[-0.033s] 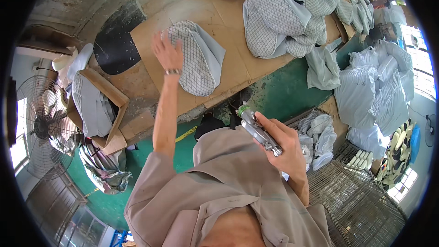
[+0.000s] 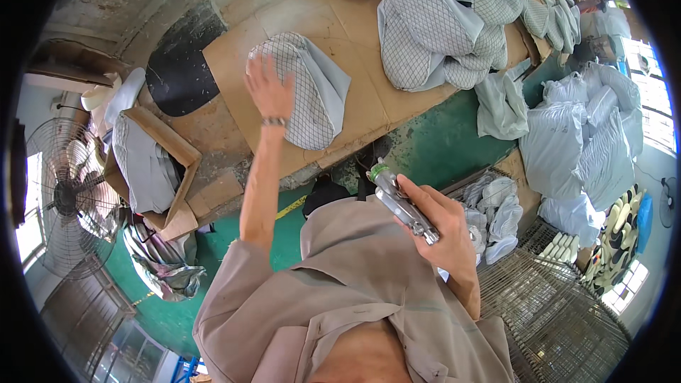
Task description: Spraying adhesive on shoe components and organizing them on a workbench in a factory setting.
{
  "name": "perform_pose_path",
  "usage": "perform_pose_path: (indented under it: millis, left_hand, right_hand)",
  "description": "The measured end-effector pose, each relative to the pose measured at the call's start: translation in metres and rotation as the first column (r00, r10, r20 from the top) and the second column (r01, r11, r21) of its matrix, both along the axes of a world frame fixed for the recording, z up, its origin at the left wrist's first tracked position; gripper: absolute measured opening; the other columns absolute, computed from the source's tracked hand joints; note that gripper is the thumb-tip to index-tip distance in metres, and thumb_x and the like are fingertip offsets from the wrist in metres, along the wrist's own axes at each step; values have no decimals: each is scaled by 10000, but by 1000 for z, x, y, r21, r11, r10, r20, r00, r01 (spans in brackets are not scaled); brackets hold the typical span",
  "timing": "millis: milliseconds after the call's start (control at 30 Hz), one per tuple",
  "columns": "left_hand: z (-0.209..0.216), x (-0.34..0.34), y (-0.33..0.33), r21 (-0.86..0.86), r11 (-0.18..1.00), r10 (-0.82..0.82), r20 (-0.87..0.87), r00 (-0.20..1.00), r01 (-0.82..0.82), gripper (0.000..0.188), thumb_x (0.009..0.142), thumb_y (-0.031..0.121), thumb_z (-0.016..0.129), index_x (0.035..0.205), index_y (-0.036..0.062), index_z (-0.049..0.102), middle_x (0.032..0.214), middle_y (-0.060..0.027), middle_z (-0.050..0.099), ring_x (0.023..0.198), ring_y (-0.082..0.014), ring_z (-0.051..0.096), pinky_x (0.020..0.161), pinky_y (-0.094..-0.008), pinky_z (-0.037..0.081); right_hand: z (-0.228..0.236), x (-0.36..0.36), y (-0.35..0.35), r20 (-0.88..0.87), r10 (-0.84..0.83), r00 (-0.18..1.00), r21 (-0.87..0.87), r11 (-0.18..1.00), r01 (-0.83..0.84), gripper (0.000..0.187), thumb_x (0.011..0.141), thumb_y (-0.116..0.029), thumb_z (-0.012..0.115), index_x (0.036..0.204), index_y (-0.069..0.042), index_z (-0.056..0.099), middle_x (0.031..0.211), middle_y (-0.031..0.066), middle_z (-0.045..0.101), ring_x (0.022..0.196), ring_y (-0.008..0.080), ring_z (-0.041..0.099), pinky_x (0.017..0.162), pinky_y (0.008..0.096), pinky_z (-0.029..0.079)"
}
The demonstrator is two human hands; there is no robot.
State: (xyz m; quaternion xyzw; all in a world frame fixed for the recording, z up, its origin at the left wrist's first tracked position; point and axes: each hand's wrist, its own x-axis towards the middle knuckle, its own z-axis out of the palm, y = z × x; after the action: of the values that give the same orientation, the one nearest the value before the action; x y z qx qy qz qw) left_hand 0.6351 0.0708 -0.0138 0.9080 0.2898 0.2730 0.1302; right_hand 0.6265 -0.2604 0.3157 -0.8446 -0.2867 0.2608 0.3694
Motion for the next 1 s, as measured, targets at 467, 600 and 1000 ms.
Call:
perform_pose_path:
  millis: [467, 600, 1000]
  left_hand:
    - [-46, -30, -76, -255, 965, -152, -346, 926, 63, 767, 938, 579, 545, 1547, 139, 392, 1671, -161, 162, 1538, -430, 34, 1165, -709, 37]
    - [-47, -34, -74, -270, 961, -159, -334, 929, 67, 741, 950, 565, 537, 1537, 131, 408, 1667, -174, 168, 1536, -436, 49, 1162, -712, 44]
    - [-19, -94, -106, -372, 902, -315, -213, 925, 221, 639, 950, 459, 581, 1457, 83, 484, 1572, -220, 353, 1460, -467, 280, 1163, -673, 174]
  right_hand:
    - [40, -14, 28, 95, 76, 993, 29, 996, -80, 639, 691, 28, 680, 1326, 36, 608, 950, 189, 674, 816, 301, 677, 734, 321, 526]
    - [41, -24, 25, 107, 67, 992, 21, 997, -70, 570, 733, 5, 762, 1287, 45, 637, 904, 177, 679, 779, 264, 675, 727, 301, 513]
    - [54, -51, 21, 108, -205, 973, -21, 978, 208, 562, 741, -132, 789, 1241, 87, 653, 885, 148, 698, 760, 226, 685, 704, 279, 504]
